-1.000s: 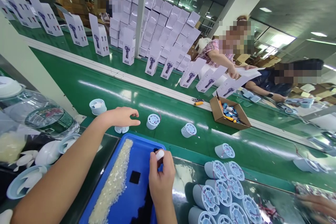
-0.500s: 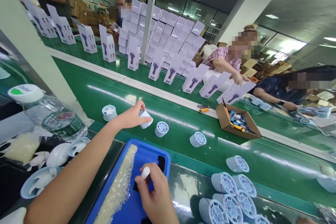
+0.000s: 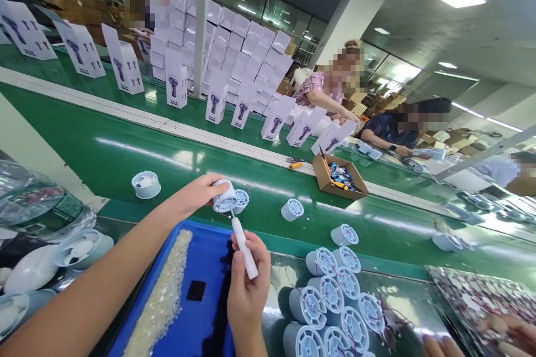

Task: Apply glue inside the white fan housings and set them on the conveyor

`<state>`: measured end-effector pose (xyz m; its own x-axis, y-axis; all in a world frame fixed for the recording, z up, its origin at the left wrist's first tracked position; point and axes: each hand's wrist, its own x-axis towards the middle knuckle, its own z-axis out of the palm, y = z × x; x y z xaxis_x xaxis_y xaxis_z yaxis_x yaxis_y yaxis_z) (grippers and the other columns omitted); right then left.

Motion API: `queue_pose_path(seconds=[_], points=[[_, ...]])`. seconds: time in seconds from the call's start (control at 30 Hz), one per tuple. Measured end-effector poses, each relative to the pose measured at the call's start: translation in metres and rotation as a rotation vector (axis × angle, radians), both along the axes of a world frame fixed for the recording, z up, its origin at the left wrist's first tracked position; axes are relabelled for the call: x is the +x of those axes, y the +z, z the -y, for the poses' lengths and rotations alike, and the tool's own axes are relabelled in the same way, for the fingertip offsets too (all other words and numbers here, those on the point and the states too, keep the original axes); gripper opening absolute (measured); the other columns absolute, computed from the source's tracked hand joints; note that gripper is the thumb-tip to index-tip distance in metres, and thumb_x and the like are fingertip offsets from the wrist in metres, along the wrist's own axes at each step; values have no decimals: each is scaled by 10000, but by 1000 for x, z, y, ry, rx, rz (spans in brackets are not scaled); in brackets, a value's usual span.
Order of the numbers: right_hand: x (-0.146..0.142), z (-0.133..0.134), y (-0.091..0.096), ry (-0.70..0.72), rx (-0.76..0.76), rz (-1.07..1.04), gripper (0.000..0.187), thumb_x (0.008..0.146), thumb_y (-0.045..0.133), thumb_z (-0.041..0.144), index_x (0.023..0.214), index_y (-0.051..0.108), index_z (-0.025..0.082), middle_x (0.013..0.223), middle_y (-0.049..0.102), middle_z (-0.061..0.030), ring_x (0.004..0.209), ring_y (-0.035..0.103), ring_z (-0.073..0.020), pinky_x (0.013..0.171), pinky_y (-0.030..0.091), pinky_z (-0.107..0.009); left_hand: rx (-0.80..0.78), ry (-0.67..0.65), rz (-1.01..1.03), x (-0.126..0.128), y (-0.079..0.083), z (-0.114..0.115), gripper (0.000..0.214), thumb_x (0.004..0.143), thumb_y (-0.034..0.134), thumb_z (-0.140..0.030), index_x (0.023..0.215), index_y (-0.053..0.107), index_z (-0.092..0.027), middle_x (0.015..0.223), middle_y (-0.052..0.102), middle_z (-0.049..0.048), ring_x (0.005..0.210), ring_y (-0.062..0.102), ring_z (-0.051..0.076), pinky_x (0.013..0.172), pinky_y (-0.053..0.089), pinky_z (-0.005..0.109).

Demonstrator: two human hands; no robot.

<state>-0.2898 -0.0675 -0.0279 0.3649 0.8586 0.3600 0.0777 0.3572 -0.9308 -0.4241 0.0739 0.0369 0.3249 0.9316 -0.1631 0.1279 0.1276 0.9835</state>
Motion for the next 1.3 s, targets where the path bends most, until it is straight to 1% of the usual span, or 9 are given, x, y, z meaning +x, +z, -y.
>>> queue_pose_path(seconds=[0.23, 0.57, 0.7, 0.9, 1.07, 1.13, 1.2, 1.23, 1.3], points=[[0, 1, -1, 6, -22, -32, 163, 925, 500, 256, 1080, 546, 228, 1181, 553, -93, 977, 661, -219, 846, 543, -417, 67, -42, -89, 6, 12, 12, 322, 750, 546, -508, 760, 541, -187, 670, 498, -35, 580, 428, 102, 519, 337, 233], [0, 1, 0, -13, 21, -13, 170, 929, 496, 242, 1090, 547, 231, 1178, 554, -89, 978, 662, -219, 829, 547, -390, 65, -23, -121, 8, 9, 13, 355, 747, 525, -551, 723, 488, -200, 676, 468, -35, 601, 432, 112, 527, 331, 238], [1, 2, 0, -5, 14, -10, 175, 937, 479, 257, 1095, 547, 222, 1186, 551, -95, 986, 658, -221, 841, 542, -397, 56, -22, -176, 10, 15, 18, 343, 750, 518, -535, 700, 436, -205, 666, 440, -41, 606, 415, 113, 530, 324, 236], [-2, 6, -3, -27, 26, 8, 225, 942, 459, 270, 1146, 532, 209, 1199, 549, -113, 998, 642, -235, 859, 522, -440, 8, 30, -262, 14, 28, 26, 313, 743, 509, -477, 659, 370, -210, 635, 418, -41, 577, 396, 114, 507, 306, 240], [-5, 9, -4, -103, 25, 40, 209, 928, 475, 288, 1112, 538, 212, 1166, 551, -111, 1008, 615, -246, 875, 479, -461, 10, 38, -214, 19, 36, 34, 265, 722, 547, -419, 660, 392, -212, 621, 476, -31, 558, 418, 113, 497, 310, 238], [-4, 9, -1, -153, -3, 72, 210, 922, 482, 320, 1092, 542, 212, 1068, 581, -88, 937, 618, -221, 830, 486, -410, 4, 30, -146, 22, 35, 36, 239, 719, 557, -389, 668, 403, -214, 620, 481, -33, 557, 432, 112, 499, 321, 235], [-4, 8, 3, -199, -85, 130, 235, 907, 498, 360, 1075, 554, 206, 922, 601, -52, 797, 606, -183, 721, 489, -323, 13, 58, -34, 26, 34, 37, 223, 718, 564, -351, 663, 396, -214, 619, 453, -40, 554, 422, 102, 498, 321, 230], [-4, 8, 6, -189, -144, 165, 251, 902, 501, 381, 1060, 566, 198, 840, 598, -32, 712, 584, -163, 647, 474, -281, 30, 85, 35, 29, 32, 38, 231, 722, 563, -339, 650, 383, -213, 613, 427, -44, 550, 408, 97, 496, 315, 228], [-5, 6, 9, -84, -246, 221, 279, 904, 476, 416, 1005, 592, 183, 701, 561, 1, 568, 505, -131, 516, 405, -232, 99, 172, 134, 36, 29, 41, 292, 747, 546, -342, 601, 334, -206, 588, 360, -46, 538, 365, 90, 499, 302, 231]])
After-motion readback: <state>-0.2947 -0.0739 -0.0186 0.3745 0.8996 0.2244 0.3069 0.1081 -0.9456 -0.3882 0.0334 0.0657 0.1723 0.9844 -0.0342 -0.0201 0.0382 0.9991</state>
